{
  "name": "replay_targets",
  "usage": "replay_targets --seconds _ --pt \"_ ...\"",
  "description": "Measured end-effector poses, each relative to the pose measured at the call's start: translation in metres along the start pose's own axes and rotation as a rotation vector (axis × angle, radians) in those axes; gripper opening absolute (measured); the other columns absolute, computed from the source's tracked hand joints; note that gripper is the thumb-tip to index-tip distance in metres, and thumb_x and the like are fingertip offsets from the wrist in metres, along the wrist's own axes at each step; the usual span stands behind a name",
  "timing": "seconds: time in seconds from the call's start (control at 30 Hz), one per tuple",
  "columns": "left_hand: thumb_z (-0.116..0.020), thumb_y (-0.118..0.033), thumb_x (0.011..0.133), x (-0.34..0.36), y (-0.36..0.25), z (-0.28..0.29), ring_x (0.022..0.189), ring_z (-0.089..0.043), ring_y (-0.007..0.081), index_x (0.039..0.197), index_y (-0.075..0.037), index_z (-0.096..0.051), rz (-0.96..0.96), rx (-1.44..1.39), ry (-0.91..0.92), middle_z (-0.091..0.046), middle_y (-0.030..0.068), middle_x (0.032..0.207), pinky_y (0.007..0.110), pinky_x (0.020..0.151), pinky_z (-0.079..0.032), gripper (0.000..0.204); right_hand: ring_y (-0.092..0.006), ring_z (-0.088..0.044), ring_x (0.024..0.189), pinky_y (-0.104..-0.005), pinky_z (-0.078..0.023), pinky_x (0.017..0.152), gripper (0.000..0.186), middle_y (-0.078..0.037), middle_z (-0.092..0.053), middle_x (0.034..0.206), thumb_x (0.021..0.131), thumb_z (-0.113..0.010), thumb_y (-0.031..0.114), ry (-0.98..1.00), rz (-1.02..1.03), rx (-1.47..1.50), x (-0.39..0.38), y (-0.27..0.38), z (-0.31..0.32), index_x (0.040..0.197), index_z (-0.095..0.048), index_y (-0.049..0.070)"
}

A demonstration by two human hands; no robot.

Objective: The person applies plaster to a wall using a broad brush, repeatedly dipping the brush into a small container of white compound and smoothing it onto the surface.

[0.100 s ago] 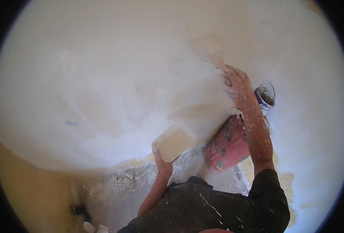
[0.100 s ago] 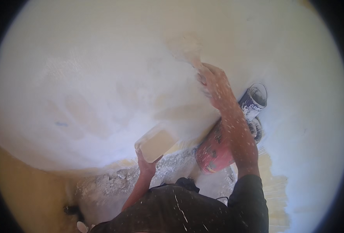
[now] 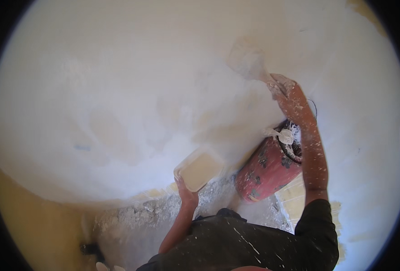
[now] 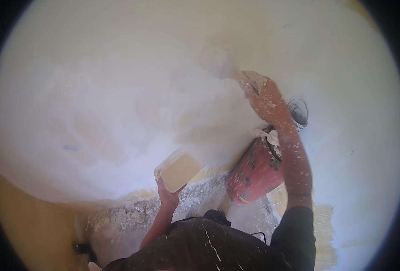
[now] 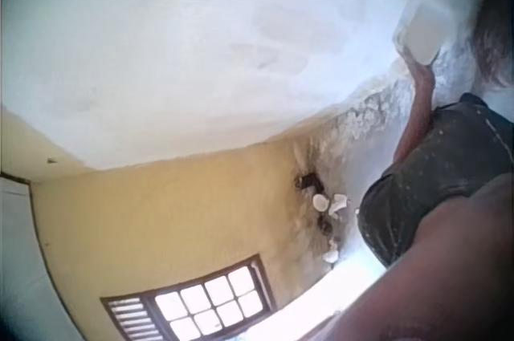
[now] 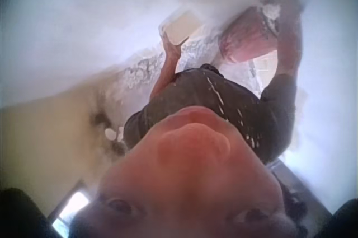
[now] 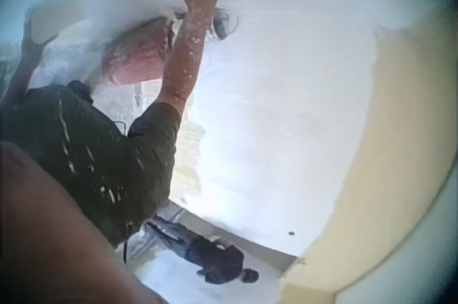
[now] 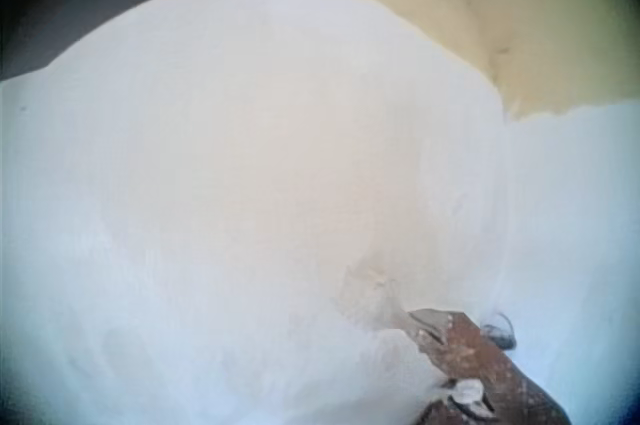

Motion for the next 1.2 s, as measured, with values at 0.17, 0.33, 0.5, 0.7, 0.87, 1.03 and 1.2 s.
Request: replay_targets --seconds 0.17,0.33,0.5,0.7,0.87,1.03,1.2 --pt "-0.039 -0.059 0.093 0.007 0.022 -0.012 0.12 -0.05 0.0329 0.138 -0.022 -0.03 0.081 -0.098 0.065 -0.044 0.008 0.136 0.057 0.086 -0.048 0.059 -0.0264 -0.062 0.091 -0.0352 -0.051 0.078 0.026 -0.007 -0.065 0.104 0.09 -0.058 0.024 -0.1 0.62 -0.909 0.045 0.047 0.049 0.115 -0.062 0.017" --pt "-0.038 -0.058 0.094 -0.008 0.013 -0.012 0.12 -0.05 0.0332 0.138 -0.022 -0.029 0.088 -0.056 0.072 -0.043 0.0089 0.136 0.057 0.086 -0.048 0.058 -0.0279 -0.063 0.088 -0.0373 -0.051 0.075 0.02 -0.01 -0.064 0.098 0.09 -0.056 0.021 -0.177 0.738 -1.177 0.118 0.096 0.094 0.107 -0.062 0.013" --pt "-0.036 -0.056 0.096 -0.014 0.017 -0.023 0.121 -0.049 0.0338 0.138 -0.021 -0.026 0.095 -0.005 0.138 -0.04 0.0105 0.137 0.057 0.087 -0.049 0.055 -0.0304 -0.064 0.081 -0.0398 -0.052 0.07 0.017 -0.014 -0.063 0.086 0.088 -0.054 0.019 -0.559 0.609 -1.304 0.171 0.134 0.178 0.099 -0.062 0.007" --pt "-0.037 -0.055 0.096 -0.012 0.012 -0.003 0.123 -0.048 0.0343 0.138 -0.022 -0.025 0.066 -0.025 0.043 -0.04 0.011 0.137 0.057 0.088 -0.049 0.055 -0.0325 -0.064 0.07 -0.0421 -0.053 0.062 0.017 -0.018 -0.062 0.072 0.087 -0.052 0.015 -0.621 0.539 -1.263 0.183 0.131 0.127 0.089 -0.062 0.002" --pt "-0.04 -0.053 0.095 -0.004 0.034 -0.001 0.123 -0.047 0.0343 0.138 -0.023 -0.025 0.055 -0.081 0.124 -0.042 0.0099 0.137 0.059 0.088 -0.048 0.055 -0.0222 -0.062 0.071 -0.0323 -0.052 0.057 0.036 -0.007 -0.059 0.081 0.086 -0.056 0.014 -0.697 0.711 -1.936 0.069 0.063 0.003 0.121 -0.054 0.004" --pt "-0.04 -0.052 0.096 -0.005 0.028 -0.004 0.123 -0.047 0.034 0.138 -0.025 -0.026 0.108 -0.104 0.103 -0.041 0.0091 0.138 0.06 0.087 -0.047 0.052 -0.0189 -0.063 0.074 -0.0341 -0.052 0.058 0.033 -0.008 -0.059 0.076 0.08 -0.057 0.012 0.119 0.327 -1.115 -0.005 0.071 -0.034 0.111 -0.057 0.001" --pt "-0.041 -0.053 0.095 -0.002 0.036 0.0 0.121 -0.048 0.0337 0.137 -0.025 -0.028 0.021 0.071 0.113 -0.041 0.0086 0.137 0.06 0.087 -0.047 0.052 -0.0241 -0.061 0.067 -0.0403 -0.05 0.055 0.032 -0.013 -0.062 0.082 0.083 -0.054 0.016 0.054 0.891 -0.955 0.086 0.025 0.043 0.112 -0.058 0.004"
Point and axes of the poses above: each hand's wrist, its own x-axis towards the middle knuckle, its own z-axis out of the back of the hand, y = z × x, the point moved 2 cm from there along x, towards the middle knuckle
